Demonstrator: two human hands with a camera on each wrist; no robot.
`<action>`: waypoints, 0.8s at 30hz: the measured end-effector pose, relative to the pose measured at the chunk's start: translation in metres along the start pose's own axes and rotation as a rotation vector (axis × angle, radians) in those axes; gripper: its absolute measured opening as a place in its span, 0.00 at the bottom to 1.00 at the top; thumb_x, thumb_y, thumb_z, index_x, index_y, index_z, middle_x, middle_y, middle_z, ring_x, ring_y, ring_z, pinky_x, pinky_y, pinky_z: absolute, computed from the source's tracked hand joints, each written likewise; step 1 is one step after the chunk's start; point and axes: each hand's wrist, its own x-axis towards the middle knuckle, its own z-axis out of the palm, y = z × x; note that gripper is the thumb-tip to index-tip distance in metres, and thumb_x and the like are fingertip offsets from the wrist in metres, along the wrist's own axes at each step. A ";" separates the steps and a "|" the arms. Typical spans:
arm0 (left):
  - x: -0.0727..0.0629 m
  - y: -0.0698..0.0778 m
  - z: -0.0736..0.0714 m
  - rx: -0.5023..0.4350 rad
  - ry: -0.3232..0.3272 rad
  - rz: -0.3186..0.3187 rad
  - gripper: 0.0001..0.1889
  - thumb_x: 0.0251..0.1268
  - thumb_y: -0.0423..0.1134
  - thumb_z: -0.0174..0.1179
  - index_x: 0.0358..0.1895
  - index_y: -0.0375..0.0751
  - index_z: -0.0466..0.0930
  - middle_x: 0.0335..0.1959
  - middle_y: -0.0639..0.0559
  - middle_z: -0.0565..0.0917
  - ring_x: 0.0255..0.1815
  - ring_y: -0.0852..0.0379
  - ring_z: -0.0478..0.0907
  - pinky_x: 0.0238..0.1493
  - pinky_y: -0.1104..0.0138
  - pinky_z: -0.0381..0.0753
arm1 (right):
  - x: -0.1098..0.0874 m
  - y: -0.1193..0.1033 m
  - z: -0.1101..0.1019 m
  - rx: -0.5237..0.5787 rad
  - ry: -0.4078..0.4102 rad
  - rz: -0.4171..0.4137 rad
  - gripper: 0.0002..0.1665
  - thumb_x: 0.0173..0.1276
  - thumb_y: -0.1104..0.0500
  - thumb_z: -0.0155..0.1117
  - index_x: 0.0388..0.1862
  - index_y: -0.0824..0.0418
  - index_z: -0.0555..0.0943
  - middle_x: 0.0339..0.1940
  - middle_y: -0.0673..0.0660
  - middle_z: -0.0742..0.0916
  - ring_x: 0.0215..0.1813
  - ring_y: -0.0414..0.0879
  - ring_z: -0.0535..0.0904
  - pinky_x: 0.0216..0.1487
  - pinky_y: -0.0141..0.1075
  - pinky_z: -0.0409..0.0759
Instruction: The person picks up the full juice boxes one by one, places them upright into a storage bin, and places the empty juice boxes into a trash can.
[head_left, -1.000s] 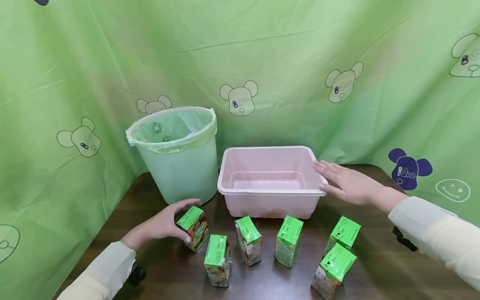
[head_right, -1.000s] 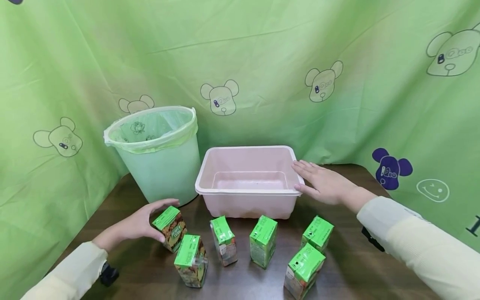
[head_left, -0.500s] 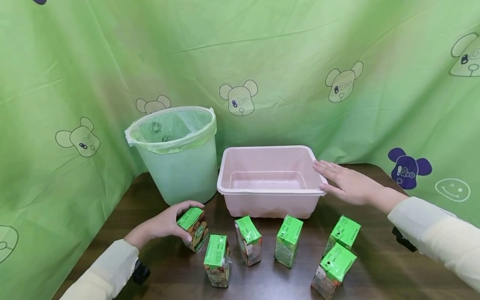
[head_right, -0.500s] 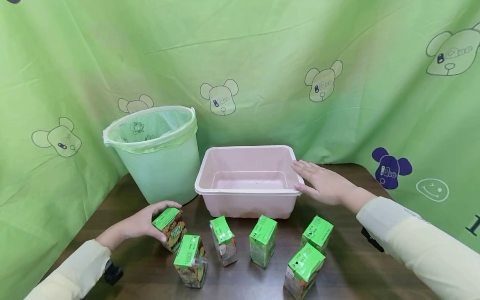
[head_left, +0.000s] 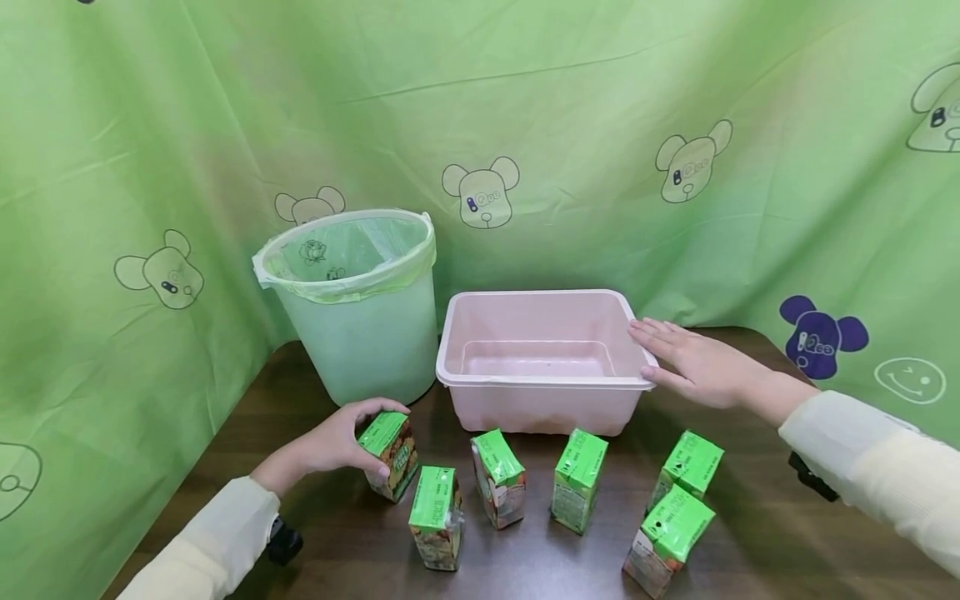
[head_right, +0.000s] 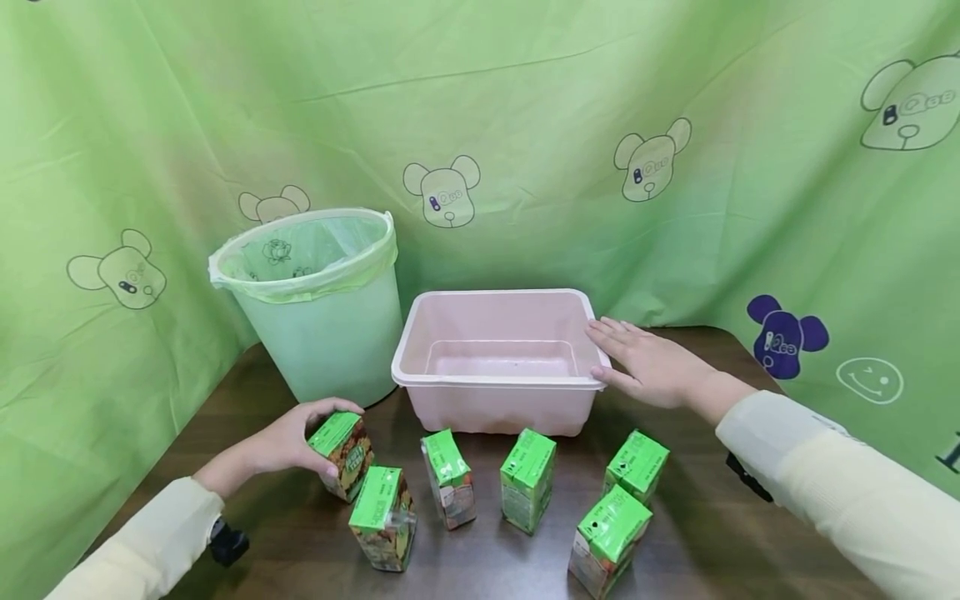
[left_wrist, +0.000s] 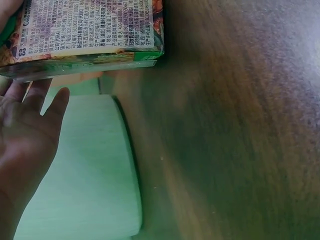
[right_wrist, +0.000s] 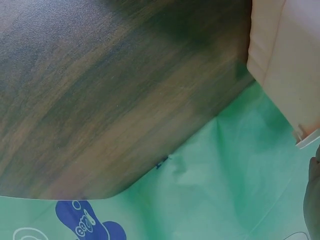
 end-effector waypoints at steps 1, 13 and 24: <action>0.000 0.002 -0.001 0.013 0.009 0.007 0.38 0.47 0.30 0.75 0.65 0.39 0.69 0.52 0.39 0.79 0.49 0.43 0.78 0.45 0.56 0.83 | 0.000 0.000 0.000 -0.003 -0.001 0.000 0.37 0.76 0.48 0.53 0.74 0.67 0.60 0.75 0.65 0.64 0.75 0.63 0.55 0.75 0.45 0.51; 0.005 0.047 -0.012 0.143 0.085 0.098 0.39 0.44 0.32 0.77 0.64 0.34 0.70 0.48 0.41 0.80 0.46 0.43 0.78 0.42 0.58 0.84 | 0.001 -0.003 -0.002 -0.005 0.009 -0.015 0.36 0.75 0.49 0.54 0.73 0.68 0.62 0.74 0.66 0.65 0.74 0.63 0.56 0.75 0.45 0.52; 0.019 0.094 -0.019 0.229 0.174 0.166 0.39 0.42 0.33 0.78 0.63 0.37 0.72 0.47 0.44 0.80 0.44 0.44 0.77 0.39 0.58 0.83 | 0.003 -0.005 -0.002 0.003 0.030 0.012 0.36 0.73 0.50 0.58 0.72 0.68 0.64 0.74 0.63 0.67 0.74 0.63 0.57 0.73 0.47 0.55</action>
